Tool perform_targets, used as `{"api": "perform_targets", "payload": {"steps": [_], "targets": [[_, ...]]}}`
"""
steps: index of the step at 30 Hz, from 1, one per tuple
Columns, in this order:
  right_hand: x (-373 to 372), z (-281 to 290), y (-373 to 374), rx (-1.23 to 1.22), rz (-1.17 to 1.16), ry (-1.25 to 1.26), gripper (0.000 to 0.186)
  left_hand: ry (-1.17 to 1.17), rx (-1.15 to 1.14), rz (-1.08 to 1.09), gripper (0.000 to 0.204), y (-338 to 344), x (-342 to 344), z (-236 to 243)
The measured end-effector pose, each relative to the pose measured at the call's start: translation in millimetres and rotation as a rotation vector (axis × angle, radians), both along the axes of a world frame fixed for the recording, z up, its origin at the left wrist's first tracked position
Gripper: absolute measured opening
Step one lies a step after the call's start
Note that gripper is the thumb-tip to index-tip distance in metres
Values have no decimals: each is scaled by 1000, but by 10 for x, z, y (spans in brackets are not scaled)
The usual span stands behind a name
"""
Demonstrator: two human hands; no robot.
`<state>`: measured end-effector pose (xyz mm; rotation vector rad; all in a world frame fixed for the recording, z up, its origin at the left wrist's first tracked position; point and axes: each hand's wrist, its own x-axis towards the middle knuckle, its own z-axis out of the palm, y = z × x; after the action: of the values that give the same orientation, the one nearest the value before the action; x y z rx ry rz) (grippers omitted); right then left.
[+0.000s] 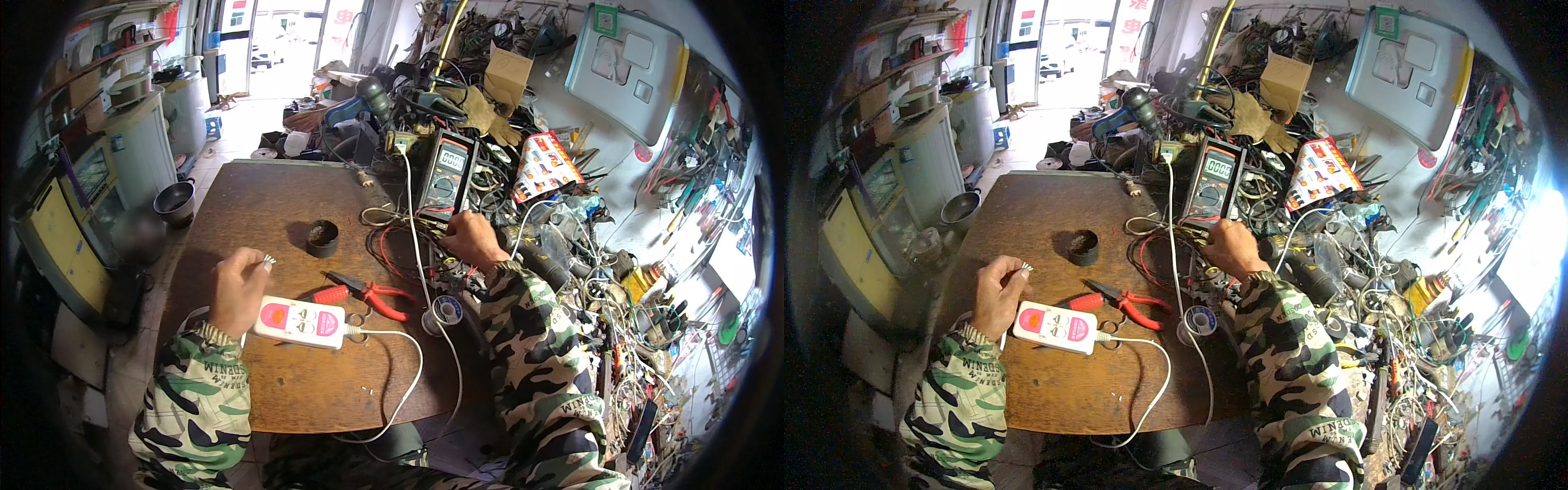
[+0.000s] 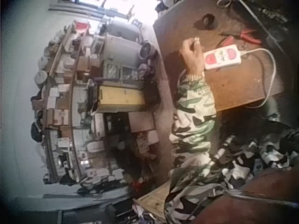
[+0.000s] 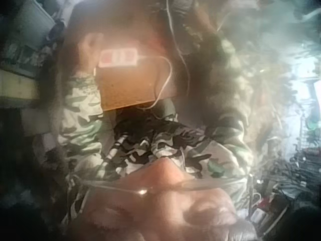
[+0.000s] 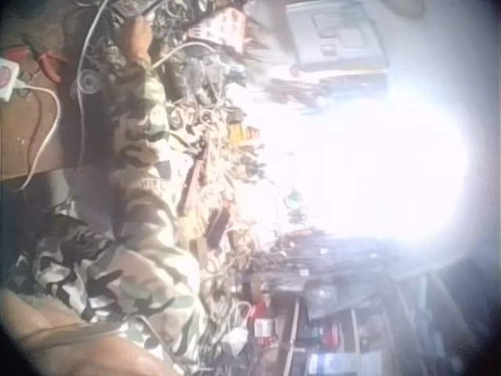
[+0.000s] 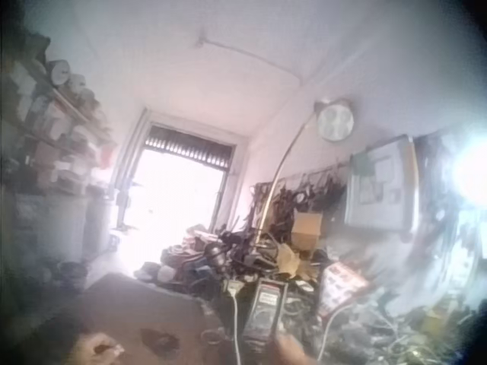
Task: The person disassembles a white power adapter using a screwdriver, then uses a soldering iron to work on the internal wires. The person handles the adapter, screwdriver, and soldering iron throughout the clip.
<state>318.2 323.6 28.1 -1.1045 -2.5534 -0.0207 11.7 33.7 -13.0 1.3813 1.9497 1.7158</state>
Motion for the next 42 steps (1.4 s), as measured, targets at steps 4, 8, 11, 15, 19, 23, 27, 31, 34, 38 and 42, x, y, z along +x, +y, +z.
{"api": "perform_targets", "payload": {"steps": [4, 8, 11, 15, 19, 23, 27, 31, 34, 38, 42], "targets": [[-67, -63, -11, -277, 7, 97, 33, -17, 14, -9, 12, 15, -5, -7], [-192, -116, -9, -302, -165, -5, 48, 3, 6, -10, 12, 1, 2, 9], [-331, -122, -5, -333, -203, -78, 58, -10, 21, -23, 11, -7, 3, 15], [-278, -118, 69, -456, -224, 149, 42, -8, 41, -22, 11, 4, 9, -18], [-208, 111, -69, -360, -226, 170, 34, 28, 44, -30, 11, -15, -11, -30], [39, 327, -82, -521, -90, 58, 34, 15, 49, -38, 11, 1, -7, -24], [230, 545, -335, -544, -28, 80, 22, 31, 63, -33, 11, -3, -5, -25], [475, 523, -273, -531, -64, 676, 19, -10, 71, -54, 11, 44, 24, -31], [596, 466, -90, -183, -196, 917, 24, 9, 71, -40, 11, 68, 1, -76], [564, 506, -40, -160, -123, 670, 26, 42, 92, -3, 12, -4, -110, -151], [827, 974, -320, 105, -321, 522, 27, 27, 100, -55, 14, 88, -38, -118]]}}
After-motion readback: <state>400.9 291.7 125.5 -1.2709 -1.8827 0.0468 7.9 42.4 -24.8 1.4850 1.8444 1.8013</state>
